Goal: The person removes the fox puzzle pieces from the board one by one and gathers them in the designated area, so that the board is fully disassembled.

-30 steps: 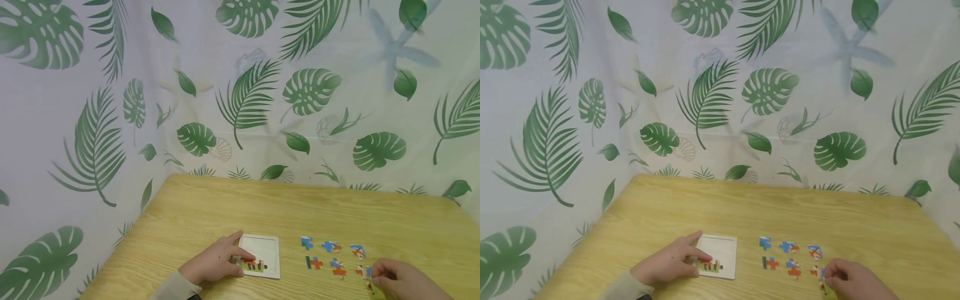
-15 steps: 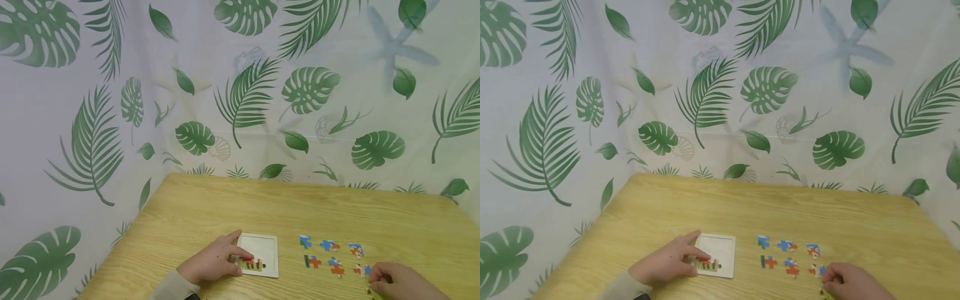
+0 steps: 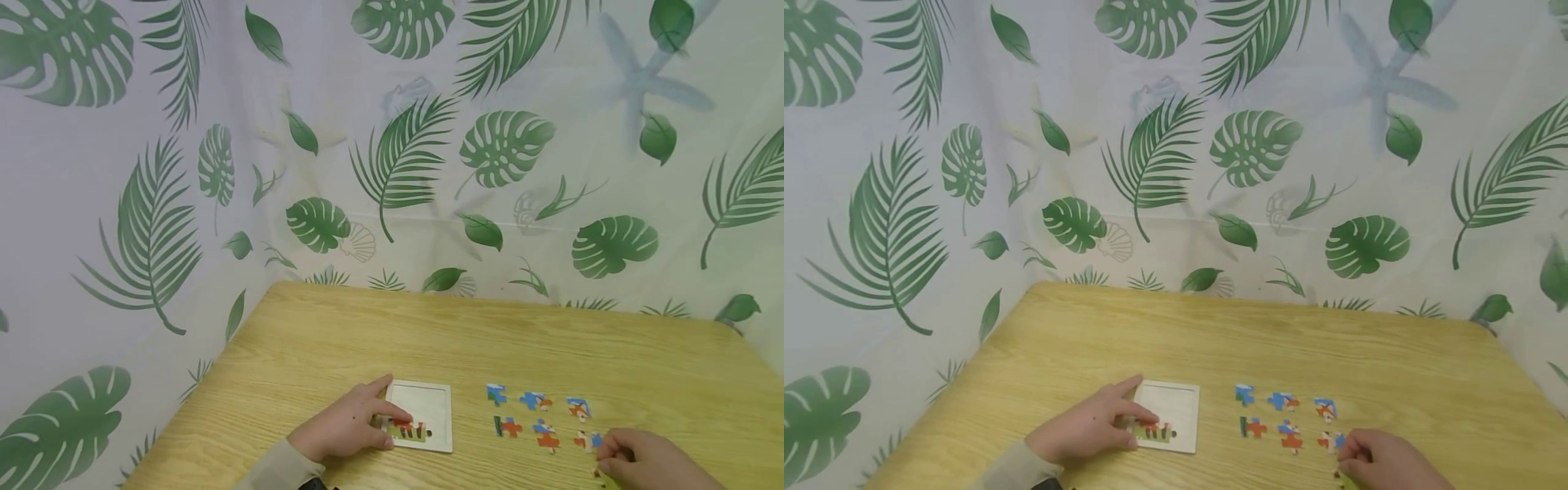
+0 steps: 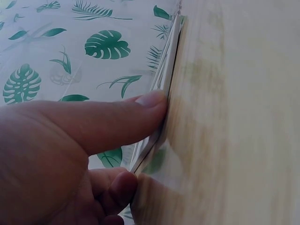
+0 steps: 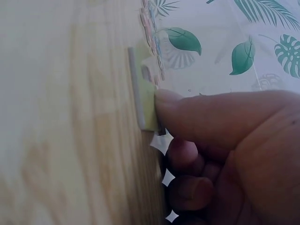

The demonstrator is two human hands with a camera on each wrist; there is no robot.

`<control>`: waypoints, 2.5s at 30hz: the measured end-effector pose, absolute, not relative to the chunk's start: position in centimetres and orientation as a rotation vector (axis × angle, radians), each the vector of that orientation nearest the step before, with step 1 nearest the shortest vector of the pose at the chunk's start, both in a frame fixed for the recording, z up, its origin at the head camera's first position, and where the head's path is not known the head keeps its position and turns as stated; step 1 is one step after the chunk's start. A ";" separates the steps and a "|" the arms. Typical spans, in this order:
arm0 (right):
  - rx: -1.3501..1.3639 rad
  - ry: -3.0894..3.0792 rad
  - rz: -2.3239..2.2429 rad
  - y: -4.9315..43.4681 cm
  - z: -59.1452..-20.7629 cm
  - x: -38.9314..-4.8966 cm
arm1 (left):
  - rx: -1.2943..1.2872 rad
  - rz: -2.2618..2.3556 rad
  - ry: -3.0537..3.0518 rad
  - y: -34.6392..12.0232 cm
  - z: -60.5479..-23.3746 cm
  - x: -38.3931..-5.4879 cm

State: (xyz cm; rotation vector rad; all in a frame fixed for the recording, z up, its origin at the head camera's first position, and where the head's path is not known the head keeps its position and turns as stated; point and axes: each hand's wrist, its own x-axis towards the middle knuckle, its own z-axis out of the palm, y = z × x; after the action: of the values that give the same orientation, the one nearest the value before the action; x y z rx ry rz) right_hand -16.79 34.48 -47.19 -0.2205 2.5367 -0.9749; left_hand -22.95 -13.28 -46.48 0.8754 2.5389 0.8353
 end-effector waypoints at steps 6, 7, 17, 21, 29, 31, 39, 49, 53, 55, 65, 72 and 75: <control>-0.217 2.539 -0.977 34.5 -47.2 -16.8 | 0.870 0.835 2.536 -13.2 -46.4 -23.0; -0.213 2.536 -0.982 34.5 -47.3 -16.8 | 0.869 0.832 2.537 -13.2 -46.5 -23.0; -0.220 2.505 -1.027 34.8 -47.6 -16.9 | 0.855 0.841 2.534 -13.2 -46.5 -23.0; -0.214 2.487 -1.059 34.9 -47.4 -16.8 | 0.854 0.838 2.535 -13.2 -46.5 -23.0; -0.217 2.489 -1.072 34.9 -47.2 -16.7 | 0.843 0.840 2.537 -13.2 -46.5 -23.0; -0.197 2.498 -1.071 34.9 -47.2 -16.7 | 0.837 0.841 2.540 -13.1 -46.5 -22.9; -0.111 2.552 -1.055 34.9 -47.4 -16.6 | 0.852 0.817 2.556 -13.0 -46.5 -22.9; -0.062 2.642 -1.024 34.2 -46.8 -16.5 | 0.859 0.811 2.567 -13.1 -46.7 -23.1; -0.111 2.662 -1.039 33.8 -46.2 -16.3 | 0.868 0.800 2.575 -13.0 -46.7 -23.1; -0.126 2.664 -1.050 33.4 -45.9 -16.1 | 0.871 0.796 2.576 -13.0 -46.7 -23.0; -0.289 2.651 -1.075 30.6 -44.6 -16.1 | 0.851 0.808 2.568 -13.0 -46.7 -23.0; -0.341 2.659 -1.095 27.8 -43.9 -16.4 | 0.860 0.795 2.577 -13.0 -46.7 -23.1; -0.370 2.656 -1.107 26.6 -43.6 -16.6 | 0.858 0.793 2.575 -13.0 -46.6 -23.1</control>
State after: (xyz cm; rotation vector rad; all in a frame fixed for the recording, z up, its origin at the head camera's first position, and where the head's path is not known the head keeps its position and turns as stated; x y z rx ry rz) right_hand -16.58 26.65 -43.61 -0.3701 2.6563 -1.1067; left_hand -23.09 -13.00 -46.64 0.8582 2.5750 0.7929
